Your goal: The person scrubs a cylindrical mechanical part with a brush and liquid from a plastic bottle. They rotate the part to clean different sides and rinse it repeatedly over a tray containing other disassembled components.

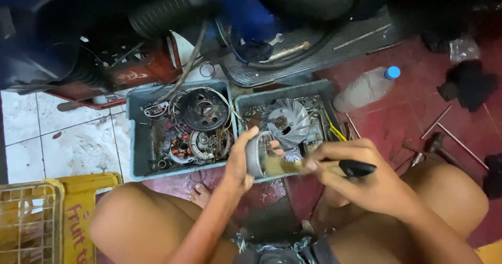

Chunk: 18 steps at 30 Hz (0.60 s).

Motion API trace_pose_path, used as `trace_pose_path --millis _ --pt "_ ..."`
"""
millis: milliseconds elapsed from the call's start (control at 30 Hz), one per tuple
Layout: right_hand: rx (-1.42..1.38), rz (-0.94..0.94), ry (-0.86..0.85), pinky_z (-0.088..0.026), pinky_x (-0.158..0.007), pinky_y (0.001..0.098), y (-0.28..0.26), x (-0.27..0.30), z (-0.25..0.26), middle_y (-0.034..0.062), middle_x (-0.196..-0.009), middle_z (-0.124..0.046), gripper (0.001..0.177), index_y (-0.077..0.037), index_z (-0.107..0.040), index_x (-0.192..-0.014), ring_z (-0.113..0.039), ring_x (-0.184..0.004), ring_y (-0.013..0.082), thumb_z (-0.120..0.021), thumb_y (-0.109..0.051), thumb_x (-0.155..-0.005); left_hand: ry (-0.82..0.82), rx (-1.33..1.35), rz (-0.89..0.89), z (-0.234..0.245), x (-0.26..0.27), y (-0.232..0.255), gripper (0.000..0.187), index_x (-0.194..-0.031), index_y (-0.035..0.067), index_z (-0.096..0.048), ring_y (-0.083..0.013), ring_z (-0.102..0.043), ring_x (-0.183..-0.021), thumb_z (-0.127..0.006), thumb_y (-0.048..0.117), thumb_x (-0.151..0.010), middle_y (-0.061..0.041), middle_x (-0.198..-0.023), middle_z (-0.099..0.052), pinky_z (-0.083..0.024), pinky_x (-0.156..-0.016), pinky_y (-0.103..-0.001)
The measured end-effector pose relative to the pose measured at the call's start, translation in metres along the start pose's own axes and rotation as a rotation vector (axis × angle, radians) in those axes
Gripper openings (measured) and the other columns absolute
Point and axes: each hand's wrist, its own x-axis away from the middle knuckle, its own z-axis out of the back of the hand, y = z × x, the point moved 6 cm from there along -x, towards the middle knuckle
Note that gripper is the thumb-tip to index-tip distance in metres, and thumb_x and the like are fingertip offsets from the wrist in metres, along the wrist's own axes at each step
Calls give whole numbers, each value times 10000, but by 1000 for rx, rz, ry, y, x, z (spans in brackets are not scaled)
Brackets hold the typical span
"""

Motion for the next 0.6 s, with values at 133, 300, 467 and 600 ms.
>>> trace_pose_path --millis 133,300,467,600 --pt "16 32 62 -501 -596 261 0 -9 -11 52 -862 -748 205 -12 -733 -1040 -661 -652 135 -628 -173 -968 160 -45 40 5 3 0 550 -1133 115 -568 -252 -634 -838 -582 518 -759 -121 -947 -643 -567 -783 -444" --pt "17 -27 1 -336 -514 285 -3 -4 -12 26 -654 -553 206 -48 -680 -855 -395 -540 155 -634 -213 -971 31 28 -15 3 -13 -17 392 -1101 42 -606 -281 -720 -738 -536 384 -922 -169 -870 -746 -618 -732 -449" --pt "48 -25 -15 -438 -551 271 6 -8 -18 21 -690 -668 129 -57 -705 -896 -541 -546 151 -651 -164 -943 6 -25 -39 6 -16 -16 445 -1044 58 -644 -242 -682 -693 -508 457 -904 -95 -844 -710 -593 -686 -408" --pt "16 -105 242 -505 -488 336 21 -4 -5 103 -534 -623 22 -98 -740 -819 -608 -450 205 -743 -112 -803 -53 122 -131 25 -48 -29 489 -1000 37 -663 -302 -695 -668 -637 497 -838 -219 -850 -709 -599 -605 -396"
